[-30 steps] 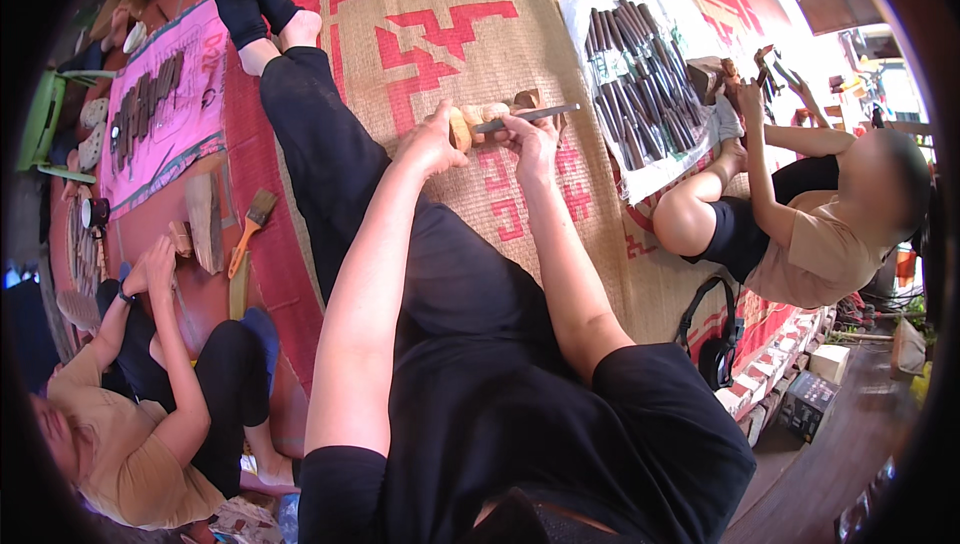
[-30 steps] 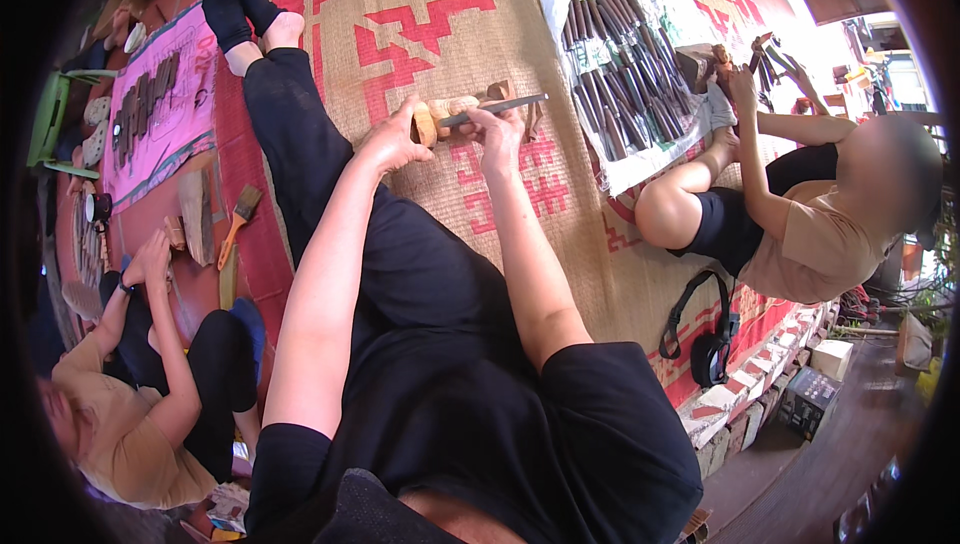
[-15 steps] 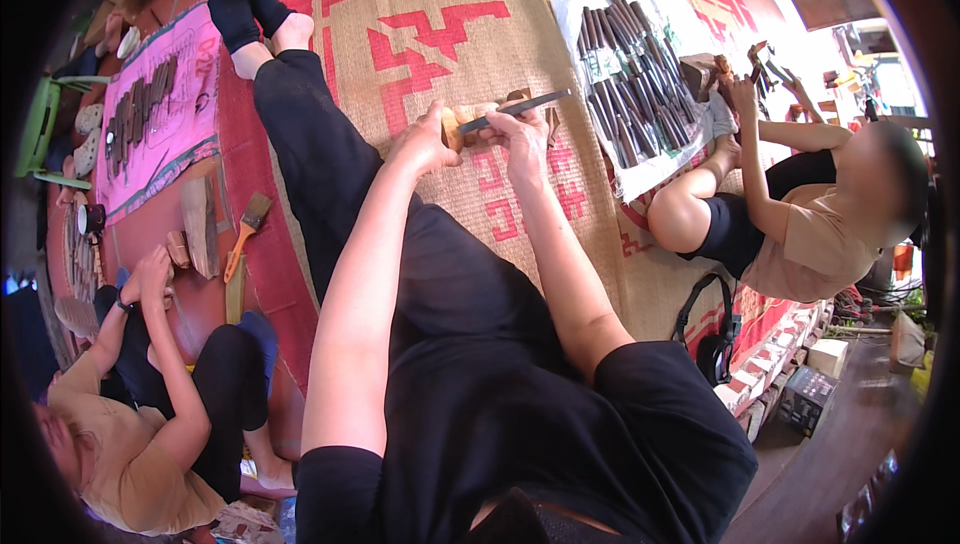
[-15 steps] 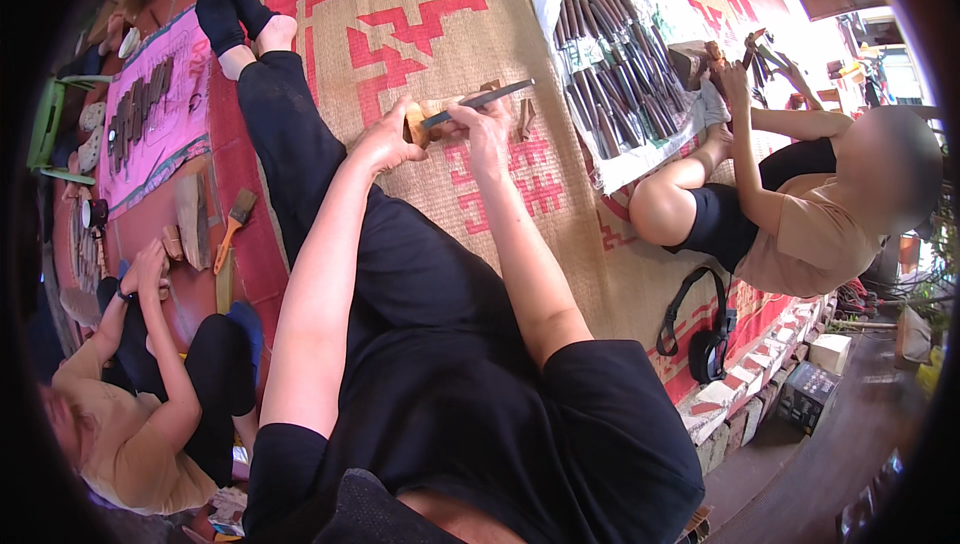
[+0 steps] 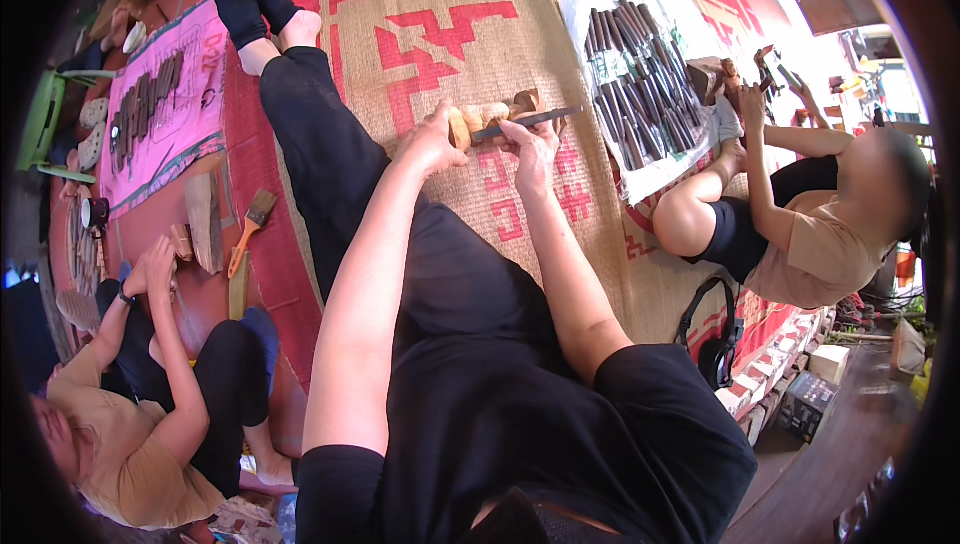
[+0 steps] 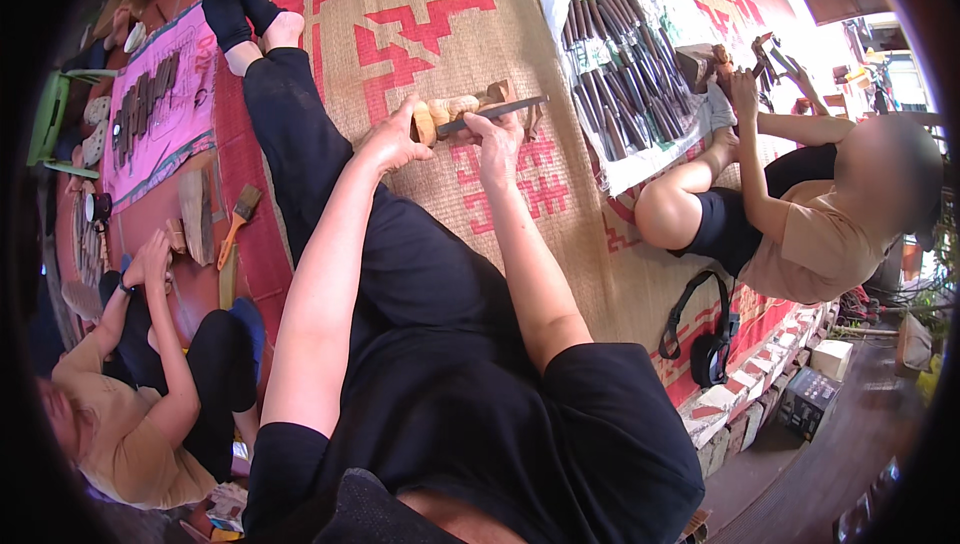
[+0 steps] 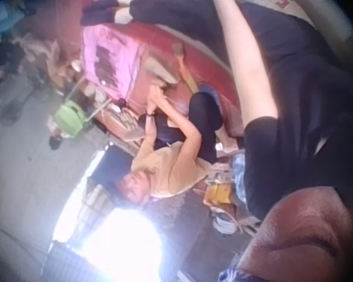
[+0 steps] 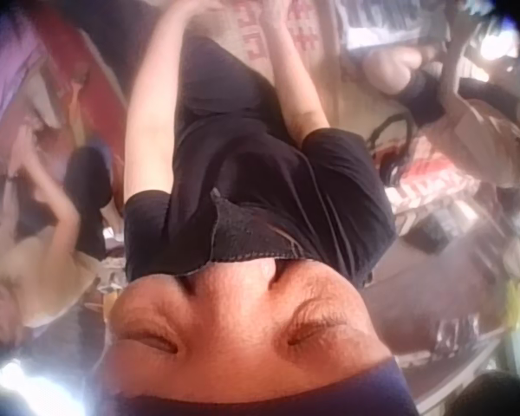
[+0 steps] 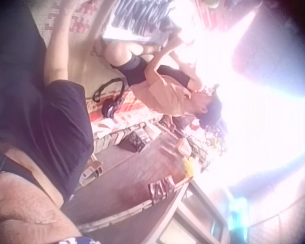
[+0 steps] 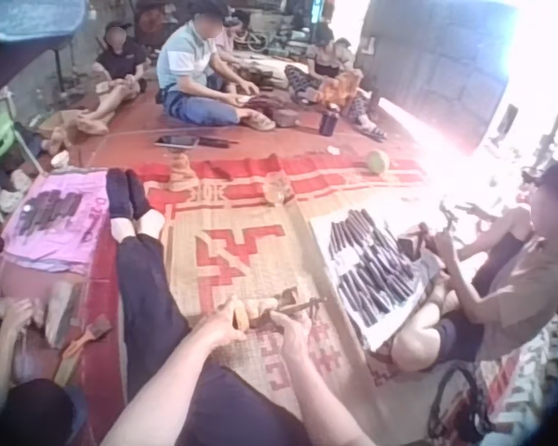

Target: The person sits on a mat and uses a knife to carve a small wooden object held in their left hand. They repeatedly scrape and shape the wood while other people work nearby on similar tasks.

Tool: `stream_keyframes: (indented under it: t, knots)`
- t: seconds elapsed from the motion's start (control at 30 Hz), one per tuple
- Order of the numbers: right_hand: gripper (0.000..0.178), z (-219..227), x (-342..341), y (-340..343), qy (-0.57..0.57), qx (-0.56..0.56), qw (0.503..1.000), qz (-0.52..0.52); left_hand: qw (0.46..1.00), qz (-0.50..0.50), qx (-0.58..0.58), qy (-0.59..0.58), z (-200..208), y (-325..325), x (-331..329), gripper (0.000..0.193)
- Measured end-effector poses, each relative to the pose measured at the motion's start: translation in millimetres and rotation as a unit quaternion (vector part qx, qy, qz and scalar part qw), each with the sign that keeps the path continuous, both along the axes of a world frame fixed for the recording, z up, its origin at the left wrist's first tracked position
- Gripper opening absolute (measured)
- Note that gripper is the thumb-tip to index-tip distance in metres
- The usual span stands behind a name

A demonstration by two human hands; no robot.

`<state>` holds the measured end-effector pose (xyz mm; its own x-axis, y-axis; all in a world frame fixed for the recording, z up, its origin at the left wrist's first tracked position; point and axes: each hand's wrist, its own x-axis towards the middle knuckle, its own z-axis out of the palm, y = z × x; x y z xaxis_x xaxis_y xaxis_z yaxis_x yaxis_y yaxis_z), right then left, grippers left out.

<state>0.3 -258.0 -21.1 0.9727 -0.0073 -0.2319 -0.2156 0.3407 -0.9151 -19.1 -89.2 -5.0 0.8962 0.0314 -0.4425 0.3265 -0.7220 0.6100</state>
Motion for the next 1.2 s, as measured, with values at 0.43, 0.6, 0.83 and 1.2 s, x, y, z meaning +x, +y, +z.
stream_keyframes:
  t: [0.43,0.6,0.83,1.2]
  knots:
    - [0.012,-3,2,1,0.030,0.061,0.998,0.013,1.000,-0.002,0.018,0.023,12,1,5,0.109]
    - [0.012,-15,-2,5,0.045,0.079,0.995,0.034,0.999,-0.010,0.025,0.027,15,-1,4,0.108]
    - [0.012,-11,0,3,0.041,0.091,0.995,0.030,0.998,-0.008,0.043,0.035,16,0,6,0.109]
    - [0.012,-18,-2,1,0.041,0.094,0.994,0.028,0.998,-0.009,0.049,0.031,10,2,7,0.109]
